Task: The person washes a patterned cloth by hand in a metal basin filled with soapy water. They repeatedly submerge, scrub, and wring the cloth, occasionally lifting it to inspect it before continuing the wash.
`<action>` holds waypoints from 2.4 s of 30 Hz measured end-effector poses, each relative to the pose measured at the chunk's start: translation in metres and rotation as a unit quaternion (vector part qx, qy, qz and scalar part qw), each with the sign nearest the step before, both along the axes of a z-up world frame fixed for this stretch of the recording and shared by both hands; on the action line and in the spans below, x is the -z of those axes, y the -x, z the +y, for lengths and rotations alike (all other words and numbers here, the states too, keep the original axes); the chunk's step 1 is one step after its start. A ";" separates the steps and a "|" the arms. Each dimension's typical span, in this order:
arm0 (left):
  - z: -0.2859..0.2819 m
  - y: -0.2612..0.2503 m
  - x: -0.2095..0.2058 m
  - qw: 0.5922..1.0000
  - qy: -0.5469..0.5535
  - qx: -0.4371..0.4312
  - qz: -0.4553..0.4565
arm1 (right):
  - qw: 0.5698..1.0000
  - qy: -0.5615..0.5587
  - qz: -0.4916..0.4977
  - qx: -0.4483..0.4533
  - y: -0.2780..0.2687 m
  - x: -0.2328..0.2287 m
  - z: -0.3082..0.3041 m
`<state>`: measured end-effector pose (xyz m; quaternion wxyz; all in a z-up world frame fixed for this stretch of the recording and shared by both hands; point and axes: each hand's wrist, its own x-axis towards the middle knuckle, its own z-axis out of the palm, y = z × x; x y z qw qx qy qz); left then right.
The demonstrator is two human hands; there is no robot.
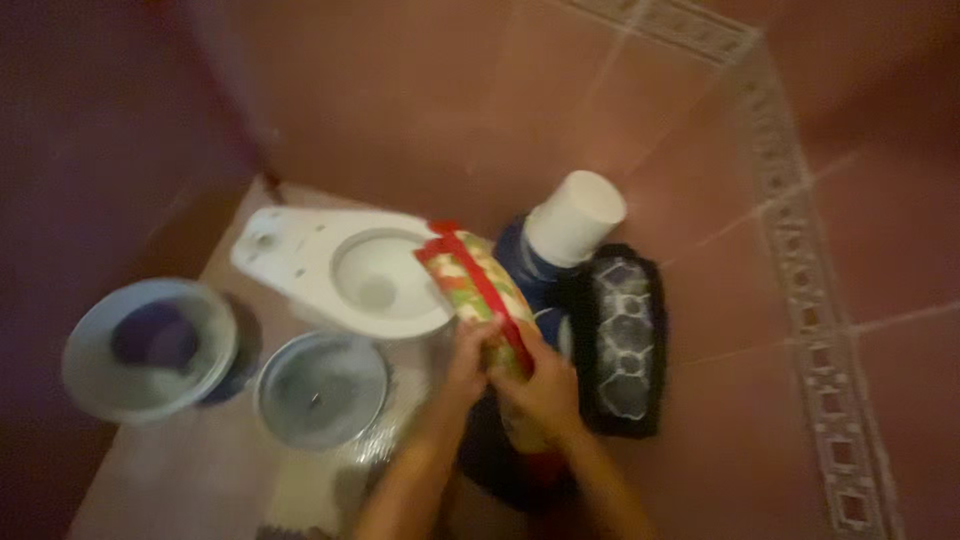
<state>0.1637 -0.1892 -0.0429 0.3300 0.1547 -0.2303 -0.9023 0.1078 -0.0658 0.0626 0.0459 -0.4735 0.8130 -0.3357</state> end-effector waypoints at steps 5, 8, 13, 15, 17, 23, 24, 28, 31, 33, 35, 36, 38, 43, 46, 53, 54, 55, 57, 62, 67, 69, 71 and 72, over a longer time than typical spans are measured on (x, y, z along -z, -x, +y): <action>-0.027 -0.123 0.003 0.991 -0.083 -0.094 -0.036 | 0.984 -0.048 -0.146 -0.085 -0.060 -0.011 -0.046; -0.033 -0.197 0.010 0.988 -0.040 -0.145 0.027 | 0.981 -0.038 -0.103 -0.160 -0.125 -0.011 -0.078; -0.031 -0.331 -0.027 0.974 -0.072 -0.213 -0.032 | 0.968 -0.008 -0.089 -0.234 -0.245 0.014 -0.106; -0.034 -0.370 -0.040 0.973 -0.105 -0.201 -0.051 | 0.957 0.093 0.048 -0.271 -0.283 0.036 -0.117; -0.043 -0.394 -0.032 0.970 -0.129 -0.195 -0.064 | 0.962 0.033 -0.031 -0.270 -0.311 0.057 -0.116; -0.052 -0.436 0.047 0.961 -0.172 -0.137 -0.165 | 0.939 -0.076 -0.237 -0.239 -0.353 0.096 -0.126; -0.053 -0.437 0.058 0.960 -0.165 -0.126 -0.187 | 0.927 -0.088 -0.280 -0.233 -0.353 0.103 -0.129; -0.065 -0.433 0.089 0.955 -0.103 -0.076 -0.269 | 0.887 -0.126 -0.354 -0.269 -0.321 0.141 -0.154; -0.090 -0.409 0.113 0.951 -0.060 -0.069 -0.297 | 0.878 -0.118 -0.385 -0.258 -0.290 0.177 -0.184; -0.106 -0.391 0.140 0.950 -0.001 -0.059 -0.306 | 0.880 -0.133 -0.362 -0.276 -0.265 0.201 -0.201; -0.134 -0.366 0.171 0.945 0.104 -0.036 -0.308 | 0.871 -0.122 -0.404 -0.250 -0.242 0.232 -0.215; -0.142 -0.356 0.188 0.941 0.120 -0.063 -0.311 | 0.866 -0.117 -0.426 -0.235 -0.233 0.250 -0.220; -0.151 -0.339 0.223 0.929 0.148 -0.114 -0.319 | 0.908 -0.035 -0.321 -0.268 -0.223 0.293 -0.229; -0.168 -0.319 0.302 0.935 0.093 -0.129 -0.318 | 0.950 0.026 -0.220 -0.220 -0.222 0.384 -0.247; -0.175 -0.315 0.348 0.931 0.041 -0.170 -0.319 | 0.936 0.030 -0.304 -0.172 -0.229 0.444 -0.251; -0.190 -0.327 0.473 0.923 -0.048 -0.167 -0.343 | 0.947 -0.207 -0.210 -0.125 -0.211 0.586 -0.271; -0.191 -0.329 0.491 0.921 -0.053 -0.166 -0.349 | 0.931 -0.250 -0.232 -0.127 -0.209 0.601 -0.272; -0.195 -0.329 0.509 0.919 -0.055 -0.166 -0.353 | 0.931 -0.242 -0.234 -0.138 -0.210 0.618 -0.279; -0.202 -0.333 0.540 0.915 -0.053 -0.167 -0.363 | 0.932 -0.224 -0.238 -0.156 -0.219 0.654 -0.291; -0.230 -0.322 0.603 0.909 -0.036 -0.172 -0.377 | 0.923 -0.263 -0.130 -0.249 -0.208 0.741 -0.328; -0.255 -0.304 0.640 0.901 -0.004 -0.183 -0.393 | 0.861 -0.258 -0.315 -0.304 -0.189 0.775 -0.362; -0.269 -0.292 0.645 0.895 0.020 -0.206 -0.394 | 0.816 -0.232 -0.429 -0.310 -0.185 0.770 -0.378; -0.278 -0.288 0.645 0.888 0.040 -0.224 -0.400 | 0.846 -0.286 -0.333 -0.303 -0.193 0.761 -0.386; -0.281 -0.286 0.644 0.884 0.049 -0.228 -0.404 | 0.857 -0.311 -0.284 -0.296 -0.200 0.757 -0.388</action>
